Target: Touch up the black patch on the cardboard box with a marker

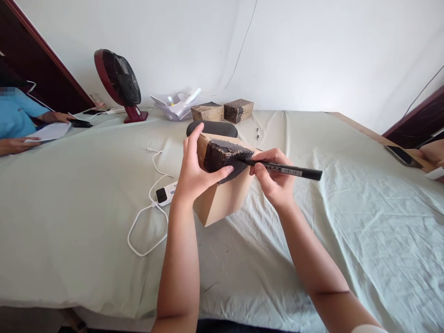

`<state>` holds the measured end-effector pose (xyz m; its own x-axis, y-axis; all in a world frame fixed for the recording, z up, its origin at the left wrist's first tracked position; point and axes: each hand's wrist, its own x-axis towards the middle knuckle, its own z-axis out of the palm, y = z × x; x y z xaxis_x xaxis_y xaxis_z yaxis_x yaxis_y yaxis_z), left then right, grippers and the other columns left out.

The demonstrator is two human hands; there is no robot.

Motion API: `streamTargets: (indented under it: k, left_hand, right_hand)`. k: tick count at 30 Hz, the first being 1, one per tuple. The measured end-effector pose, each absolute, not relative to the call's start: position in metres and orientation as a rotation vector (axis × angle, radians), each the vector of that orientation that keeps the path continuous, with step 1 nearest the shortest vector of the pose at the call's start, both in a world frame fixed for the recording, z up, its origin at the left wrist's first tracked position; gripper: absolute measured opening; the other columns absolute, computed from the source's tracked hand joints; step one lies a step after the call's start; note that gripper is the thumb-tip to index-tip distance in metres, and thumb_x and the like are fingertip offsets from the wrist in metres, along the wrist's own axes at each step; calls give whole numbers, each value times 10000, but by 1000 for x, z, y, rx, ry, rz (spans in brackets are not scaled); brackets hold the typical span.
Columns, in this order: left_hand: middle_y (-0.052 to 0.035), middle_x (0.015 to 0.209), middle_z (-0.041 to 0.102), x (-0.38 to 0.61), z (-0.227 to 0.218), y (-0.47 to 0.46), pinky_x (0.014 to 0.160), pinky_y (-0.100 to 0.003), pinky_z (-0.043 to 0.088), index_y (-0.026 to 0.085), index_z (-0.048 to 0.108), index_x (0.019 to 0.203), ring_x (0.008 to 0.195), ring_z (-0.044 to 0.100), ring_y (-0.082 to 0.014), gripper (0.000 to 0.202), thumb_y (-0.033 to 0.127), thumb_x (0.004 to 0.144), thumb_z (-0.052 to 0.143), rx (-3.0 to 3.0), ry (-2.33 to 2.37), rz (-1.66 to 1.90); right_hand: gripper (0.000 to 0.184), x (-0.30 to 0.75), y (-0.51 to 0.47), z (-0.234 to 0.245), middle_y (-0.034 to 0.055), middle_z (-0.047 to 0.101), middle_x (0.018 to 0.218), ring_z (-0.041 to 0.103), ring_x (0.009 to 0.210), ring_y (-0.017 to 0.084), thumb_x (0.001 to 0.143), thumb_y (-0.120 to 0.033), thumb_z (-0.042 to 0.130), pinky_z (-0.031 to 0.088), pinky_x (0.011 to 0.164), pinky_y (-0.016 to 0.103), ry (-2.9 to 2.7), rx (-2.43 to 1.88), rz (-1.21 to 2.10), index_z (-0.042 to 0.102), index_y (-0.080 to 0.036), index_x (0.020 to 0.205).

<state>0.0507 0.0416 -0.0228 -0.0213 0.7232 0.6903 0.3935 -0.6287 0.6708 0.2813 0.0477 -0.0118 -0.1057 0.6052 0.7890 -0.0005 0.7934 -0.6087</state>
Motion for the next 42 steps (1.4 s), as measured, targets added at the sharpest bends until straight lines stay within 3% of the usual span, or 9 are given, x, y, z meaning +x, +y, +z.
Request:
streamTargets:
  k: [6,14,21,25,28,34,38,42]
  left_hand:
    - [-124,1744,359,42,-24,44,1351,-576,348,394,307,1687,1664,336,-400,1135,671,781,930,2078,1159,1651]
    - [-133,1741,387,38,-13,31,1310,-594,427,375,280,1709,1637,392,-417,1122,765,805,819,2196,1041,1504]
    - [-127,1725,389,51,2,20,1312,-619,413,352,316,1697,1605,409,-424,1068,446,785,863,2378,986,1383]
    - [-127,1689,404,60,0,21,1341,-609,365,334,365,1682,1622,373,-414,1040,353,758,841,2375,951,1424]
    - [-126,1694,399,61,-3,24,1350,-612,347,338,371,1677,1633,351,-416,1023,418,773,842,2366,956,1429]
    - [-134,1693,415,47,-7,29,1324,-623,385,362,369,1666,1608,392,-439,1096,700,750,867,2303,1027,1481]
    - [-139,1678,425,36,-12,31,1295,-616,430,389,353,1658,1597,417,-444,1204,843,671,872,2251,1145,1547]
    - [-142,1677,428,32,-14,31,1242,-569,508,390,309,1671,1562,485,-413,1104,867,784,761,2194,1031,1586]
  right_hand:
    - [134,284,51,-12,-21,687,713,545,542,128,1027,-375,721,405,512,283,-1487,-475,644,718,-254,970]
    - [290,287,45,-4,-19,685,661,612,553,160,992,-539,753,525,582,326,-1442,-525,627,705,-256,957]
    - [182,285,30,4,-19,723,729,686,647,159,1000,-439,778,573,656,318,-1589,-466,794,771,-260,1032]
    - [201,281,28,7,-13,693,730,603,601,137,971,-441,762,501,579,291,-1608,-566,756,774,-241,978]
    - [138,282,31,10,-13,670,719,521,575,120,930,-359,741,427,544,278,-1552,-625,703,756,-229,888]
    - [128,292,42,13,-43,553,591,434,506,108,849,-218,670,333,497,270,-1491,-706,655,687,-223,721]
    - [140,293,45,10,-55,468,522,402,478,118,847,-254,654,325,495,282,-1443,-677,754,670,-230,710]
    - [140,289,42,3,-49,461,526,408,469,137,875,-314,633,338,489,299,-1377,-622,756,657,-251,752]
